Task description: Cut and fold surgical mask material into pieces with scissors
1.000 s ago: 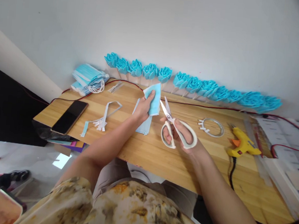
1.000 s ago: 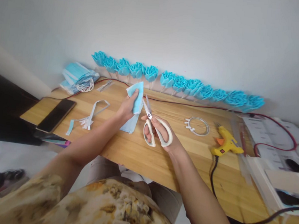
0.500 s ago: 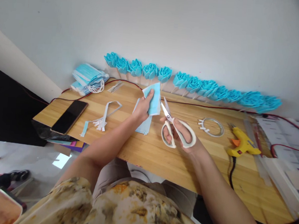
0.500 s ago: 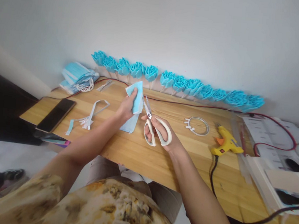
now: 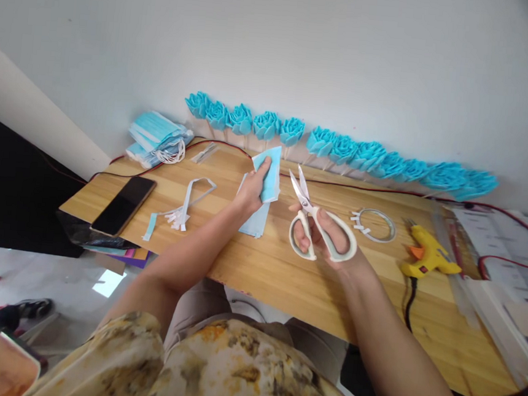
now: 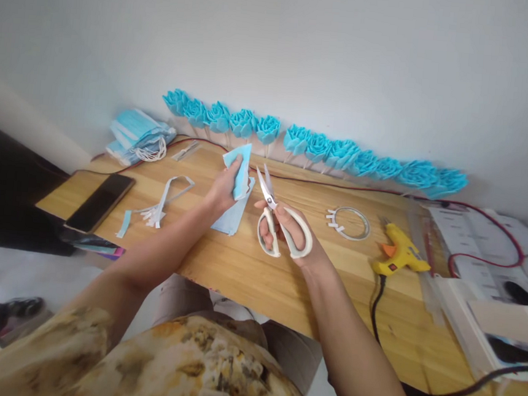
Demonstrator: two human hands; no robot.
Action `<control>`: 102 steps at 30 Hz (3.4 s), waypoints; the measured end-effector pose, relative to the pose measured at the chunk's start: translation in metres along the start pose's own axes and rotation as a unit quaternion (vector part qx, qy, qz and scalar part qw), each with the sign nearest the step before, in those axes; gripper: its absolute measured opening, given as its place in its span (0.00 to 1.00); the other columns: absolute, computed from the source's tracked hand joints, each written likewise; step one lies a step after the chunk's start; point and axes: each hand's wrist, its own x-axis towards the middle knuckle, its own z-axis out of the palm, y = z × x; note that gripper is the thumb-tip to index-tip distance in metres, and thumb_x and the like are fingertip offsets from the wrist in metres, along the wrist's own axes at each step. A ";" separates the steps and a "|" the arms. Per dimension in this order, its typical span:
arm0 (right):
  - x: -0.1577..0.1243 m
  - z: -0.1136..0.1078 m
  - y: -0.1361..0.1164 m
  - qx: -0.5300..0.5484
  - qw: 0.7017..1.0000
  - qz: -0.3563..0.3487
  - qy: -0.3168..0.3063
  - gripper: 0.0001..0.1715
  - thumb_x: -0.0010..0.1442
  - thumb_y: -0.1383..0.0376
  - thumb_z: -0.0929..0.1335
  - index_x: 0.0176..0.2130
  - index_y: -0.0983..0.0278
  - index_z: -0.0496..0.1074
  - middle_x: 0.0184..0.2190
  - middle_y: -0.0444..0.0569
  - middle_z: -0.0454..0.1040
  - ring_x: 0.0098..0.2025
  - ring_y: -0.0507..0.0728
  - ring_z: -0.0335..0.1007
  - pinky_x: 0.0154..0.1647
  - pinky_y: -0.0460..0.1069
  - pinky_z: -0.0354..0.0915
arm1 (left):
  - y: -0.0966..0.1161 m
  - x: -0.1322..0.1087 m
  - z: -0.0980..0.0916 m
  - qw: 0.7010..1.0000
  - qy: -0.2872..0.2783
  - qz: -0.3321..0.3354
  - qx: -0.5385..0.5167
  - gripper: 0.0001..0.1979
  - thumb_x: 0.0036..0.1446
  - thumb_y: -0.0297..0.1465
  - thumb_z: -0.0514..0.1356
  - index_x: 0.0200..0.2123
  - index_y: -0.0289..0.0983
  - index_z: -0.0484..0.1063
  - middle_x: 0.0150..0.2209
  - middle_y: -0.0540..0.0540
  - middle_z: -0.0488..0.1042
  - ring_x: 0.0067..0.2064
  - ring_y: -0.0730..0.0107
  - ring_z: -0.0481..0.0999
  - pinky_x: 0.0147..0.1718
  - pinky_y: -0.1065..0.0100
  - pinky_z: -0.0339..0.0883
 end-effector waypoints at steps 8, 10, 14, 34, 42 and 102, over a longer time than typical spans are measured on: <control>0.000 0.003 0.005 -0.007 1.000 0.001 -0.020 0.30 0.60 0.41 0.70 0.47 0.62 0.74 0.23 0.43 0.72 0.19 0.51 0.62 0.18 0.47 0.59 | 0.000 -0.007 0.005 0.999 0.008 0.036 0.012 0.18 0.55 0.46 0.69 0.28 0.37 0.71 0.21 0.54 0.68 0.23 0.78 0.67 0.26 0.73 0.63; 0.001 0.002 0.005 -0.008 1.000 -0.002 -0.023 0.30 0.61 0.42 0.69 0.47 0.63 0.74 0.22 0.43 0.71 0.19 0.51 0.62 0.18 0.47 0.59 | 0.002 -0.010 0.007 0.999 0.009 0.038 0.020 0.18 0.56 0.45 0.69 0.28 0.37 0.71 0.21 0.54 0.68 0.23 0.78 0.67 0.27 0.73 0.63; 0.002 0.001 0.006 -0.013 1.000 -0.002 -0.013 0.29 0.61 0.42 0.69 0.47 0.62 0.74 0.23 0.43 0.72 0.19 0.51 0.63 0.18 0.47 0.60 | 0.001 -0.011 0.007 0.999 -0.001 0.036 0.025 0.18 0.56 0.45 0.68 0.28 0.37 0.71 0.22 0.54 0.69 0.23 0.77 0.68 0.26 0.72 0.63; 0.008 -0.002 0.004 0.007 0.999 0.035 0.039 0.36 0.51 0.40 0.75 0.45 0.64 0.75 0.22 0.43 0.74 0.18 0.50 0.65 0.16 0.45 0.62 | -0.004 -0.008 0.008 0.999 -0.008 0.047 -0.015 0.16 0.55 0.43 0.70 0.31 0.37 0.74 0.25 0.52 0.75 0.28 0.74 0.74 0.34 0.71 0.69; 0.005 -0.010 0.002 0.028 1.000 -0.011 -0.006 0.34 0.57 0.41 0.72 0.49 0.64 0.74 0.21 0.42 0.73 0.18 0.51 0.64 0.17 0.46 0.61 | 0.001 -0.008 0.008 0.998 0.031 0.046 -0.012 0.14 0.57 0.42 0.68 0.31 0.37 0.75 0.27 0.50 0.76 0.31 0.71 0.76 0.37 0.69 0.69; 0.008 -0.008 0.012 -0.007 1.000 -0.004 -0.008 0.30 0.62 0.40 0.68 0.47 0.62 0.71 0.19 0.41 0.68 0.19 0.53 0.61 0.18 0.48 0.59 | -0.003 -0.023 0.014 0.995 -0.081 0.030 -0.050 0.09 0.53 0.33 0.70 0.36 0.38 0.77 0.32 0.49 0.81 0.38 0.67 0.81 0.44 0.66 0.74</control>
